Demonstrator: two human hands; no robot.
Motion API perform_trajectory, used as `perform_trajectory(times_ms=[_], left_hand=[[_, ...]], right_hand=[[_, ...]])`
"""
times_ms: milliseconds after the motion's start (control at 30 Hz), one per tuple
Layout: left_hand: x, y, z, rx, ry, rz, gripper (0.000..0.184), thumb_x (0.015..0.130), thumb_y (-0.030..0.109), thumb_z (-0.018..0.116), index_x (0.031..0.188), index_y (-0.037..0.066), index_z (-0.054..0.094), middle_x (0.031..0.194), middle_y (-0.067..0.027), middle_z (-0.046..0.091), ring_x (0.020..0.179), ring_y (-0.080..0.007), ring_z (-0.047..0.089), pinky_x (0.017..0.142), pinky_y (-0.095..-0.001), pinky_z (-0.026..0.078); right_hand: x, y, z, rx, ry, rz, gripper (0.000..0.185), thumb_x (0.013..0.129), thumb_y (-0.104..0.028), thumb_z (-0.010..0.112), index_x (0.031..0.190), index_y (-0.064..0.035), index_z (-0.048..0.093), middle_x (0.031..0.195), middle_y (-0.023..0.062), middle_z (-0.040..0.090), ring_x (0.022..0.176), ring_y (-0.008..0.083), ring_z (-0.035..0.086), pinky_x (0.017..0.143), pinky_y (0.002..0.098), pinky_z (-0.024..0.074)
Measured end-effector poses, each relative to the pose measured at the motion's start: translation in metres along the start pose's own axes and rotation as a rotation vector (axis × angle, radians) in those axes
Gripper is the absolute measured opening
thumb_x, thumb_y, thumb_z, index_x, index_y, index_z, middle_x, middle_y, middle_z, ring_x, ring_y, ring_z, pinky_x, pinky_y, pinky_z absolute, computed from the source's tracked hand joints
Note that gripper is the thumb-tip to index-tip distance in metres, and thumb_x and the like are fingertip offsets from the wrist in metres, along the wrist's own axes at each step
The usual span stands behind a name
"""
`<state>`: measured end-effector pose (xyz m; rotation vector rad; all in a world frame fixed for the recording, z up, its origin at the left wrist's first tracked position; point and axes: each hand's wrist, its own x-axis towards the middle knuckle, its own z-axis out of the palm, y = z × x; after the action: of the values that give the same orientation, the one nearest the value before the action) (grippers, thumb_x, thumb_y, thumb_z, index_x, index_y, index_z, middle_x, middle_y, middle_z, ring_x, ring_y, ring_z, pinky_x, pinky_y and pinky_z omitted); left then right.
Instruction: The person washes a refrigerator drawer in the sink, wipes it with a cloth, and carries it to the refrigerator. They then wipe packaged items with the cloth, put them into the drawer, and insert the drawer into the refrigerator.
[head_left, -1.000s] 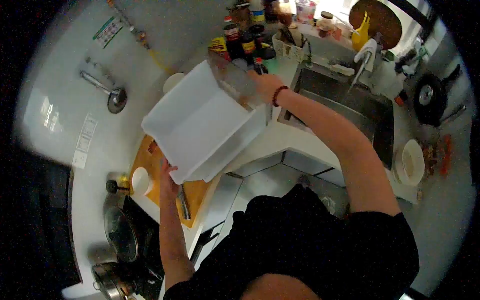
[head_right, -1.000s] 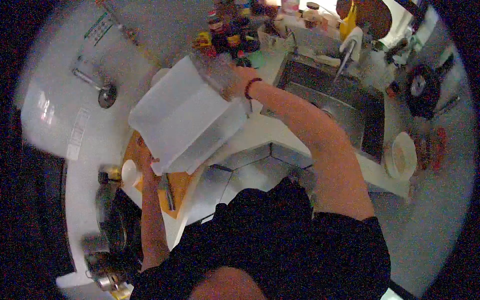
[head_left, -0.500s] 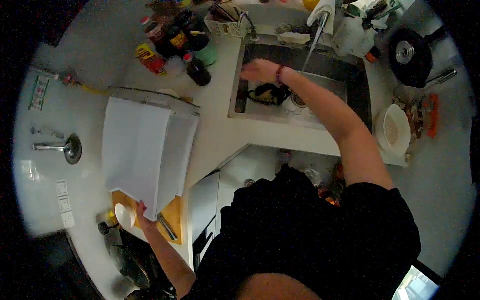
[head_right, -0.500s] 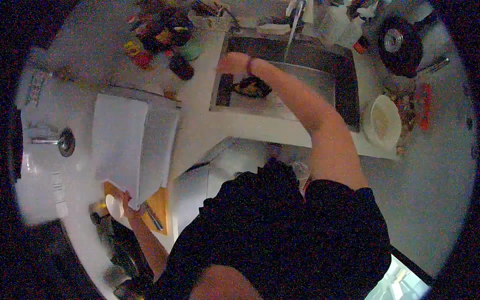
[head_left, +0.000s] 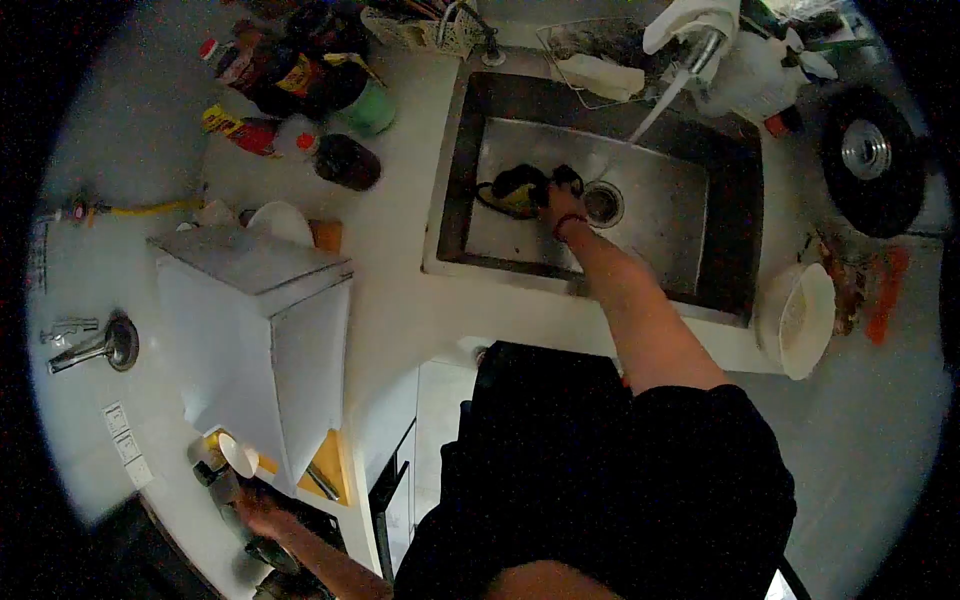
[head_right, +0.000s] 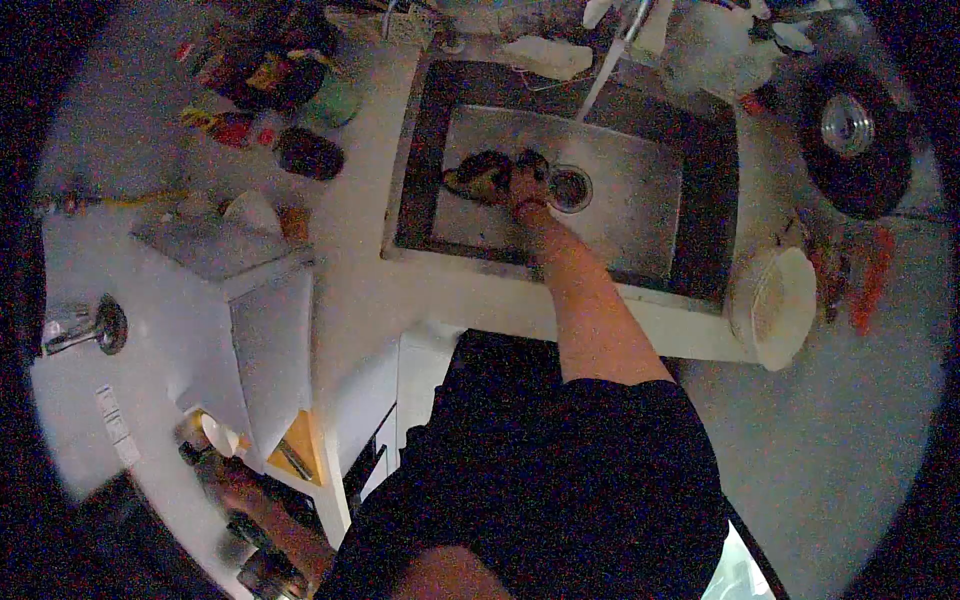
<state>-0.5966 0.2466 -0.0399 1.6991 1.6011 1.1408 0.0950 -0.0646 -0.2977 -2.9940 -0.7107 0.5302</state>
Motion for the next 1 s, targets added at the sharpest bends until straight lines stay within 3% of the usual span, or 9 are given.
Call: perform_trajectory(times_ms=[67, 133, 233, 333, 433, 567, 733, 767, 1000], left_hand=[[-0.045, 0.112, 0.030, 0.290, 0.388, 0.172, 0.042, 0.090, 0.033, 0.047, 0.109, -0.002, 0.059, 0.104, -0.0097, 0.058, 0.095, -0.0234, 0.054, 0.082, -0.0361, 0.045], [-0.068, 0.181, 0.065, 0.058, 0.358, 0.270, 0.034, 0.089, 0.029, 0.048, 0.103, 0.000, 0.060, 0.098, -0.0093, 0.057, 0.090, -0.0214, 0.053, 0.078, -0.0325, 0.044], [-0.118, 0.204, 0.159, -0.098, -0.257, 0.270, 0.018, 0.083, 0.014, 0.052, 0.094, 0.001, 0.059, 0.090, -0.0073, 0.055, 0.084, -0.0175, 0.052, 0.076, -0.0297, 0.044], [-0.173, 0.236, 0.292, -0.398, -0.942, -0.218, 0.024, 0.079, 0.009, 0.061, 0.101, 0.001, 0.060, 0.101, -0.0083, 0.060, 0.095, -0.0170, 0.057, 0.085, -0.0300, 0.045], [-0.218, 0.233, 0.417, -0.429, -1.402, -0.475, 0.044, 0.085, 0.028, 0.063, 0.121, 0.006, 0.051, 0.118, -0.0077, 0.055, 0.106, -0.0184, 0.052, 0.089, -0.0379, 0.045], [-0.295, 0.206, 0.538, -0.566, -1.432, -1.210, 0.077, 0.081, 0.058, 0.059, 0.137, 0.011, 0.034, 0.140, -0.0106, 0.036, 0.129, -0.0314, 0.035, 0.096, -0.0567, 0.038], [-0.369, 0.182, 0.613, -1.005, -1.430, -1.407, 0.088, 0.078, 0.074, 0.045, 0.138, 0.011, 0.034, 0.138, -0.0128, 0.039, 0.127, -0.0362, 0.037, 0.098, -0.0594, 0.035], [-0.382, 0.178, 0.622, -1.129, -1.372, -1.456, 0.089, 0.078, 0.076, 0.042, 0.137, 0.010, 0.036, 0.136, -0.0131, 0.042, 0.126, -0.0371, 0.040, 0.097, -0.0592, 0.036], [-0.402, 0.180, 0.653, -1.606, -1.544, -1.422, 0.075, 0.082, 0.071, 0.040, 0.122, 0.009, 0.052, 0.111, -0.0114, 0.059, 0.100, -0.0278, 0.057, 0.087, -0.0422, 0.047]], right_hand=[[0.016, 0.012, 0.010, 0.193, -0.028, 0.004, 0.045, 0.090, -0.033, 0.054, 0.127, -0.0093, 0.049, 0.127, 0.0163, 0.051, 0.097, 0.0328, 0.058, 0.080, 0.0526, 0.0490], [0.059, 0.059, 0.073, 0.513, -0.188, 0.045, 0.043, 0.089, -0.031, 0.056, 0.127, -0.0108, 0.049, 0.130, 0.0139, 0.049, 0.102, 0.0317, 0.056, 0.085, 0.0543, 0.0469], [-0.004, 0.070, -0.030, 1.882, -0.160, 0.159, 0.037, 0.089, -0.029, 0.058, 0.121, -0.0110, 0.052, 0.124, 0.0109, 0.053, 0.099, 0.0289, 0.057, 0.088, 0.0519, 0.0465], [-0.021, 0.091, -0.057, 1.978, -0.096, 0.418, 0.032, 0.088, -0.030, 0.059, 0.113, -0.0095, 0.056, 0.098, 0.0067, 0.062, 0.084, 0.0229, 0.061, 0.075, 0.0395, 0.0526], [-0.027, 0.106, -0.087, 2.188, -0.129, 0.237, 0.033, 0.089, -0.031, 0.060, 0.112, -0.0086, 0.053, 0.113, 0.0101, 0.056, 0.103, 0.0287, 0.056, 0.088, 0.0452, 0.0484], [-0.051, 0.095, -0.128, 2.187, -0.170, 0.305, 0.034, 0.090, -0.029, 0.059, 0.112, -0.0050, 0.052, 0.112, 0.0121, 0.057, 0.104, 0.0286, 0.057, 0.089, 0.0429, 0.0496], [-0.087, 0.094, -0.130, 2.423, -0.398, 0.219, 0.033, 0.087, -0.018, 0.059, 0.118, -0.0068, 0.052, 0.108, 0.0121, 0.061, 0.091, 0.0290, 0.064, 0.073, 0.0433, 0.0552], [-0.092, 0.091, -0.134, 2.430, -0.344, 0.438, 0.038, 0.087, -0.016, 0.057, 0.123, -0.0060, 0.050, 0.118, 0.0114, 0.058, 0.103, 0.0276, 0.059, 0.082, 0.0421, 0.0526], [-0.102, 0.106, -0.067, 0.970, 0.070, -0.393, 0.061, 0.086, -0.033, 0.057, 0.139, -0.0099, 0.037, 0.134, 0.0180, 0.039, 0.118, 0.0355, 0.047, 0.094, 0.0453, 0.0436]])
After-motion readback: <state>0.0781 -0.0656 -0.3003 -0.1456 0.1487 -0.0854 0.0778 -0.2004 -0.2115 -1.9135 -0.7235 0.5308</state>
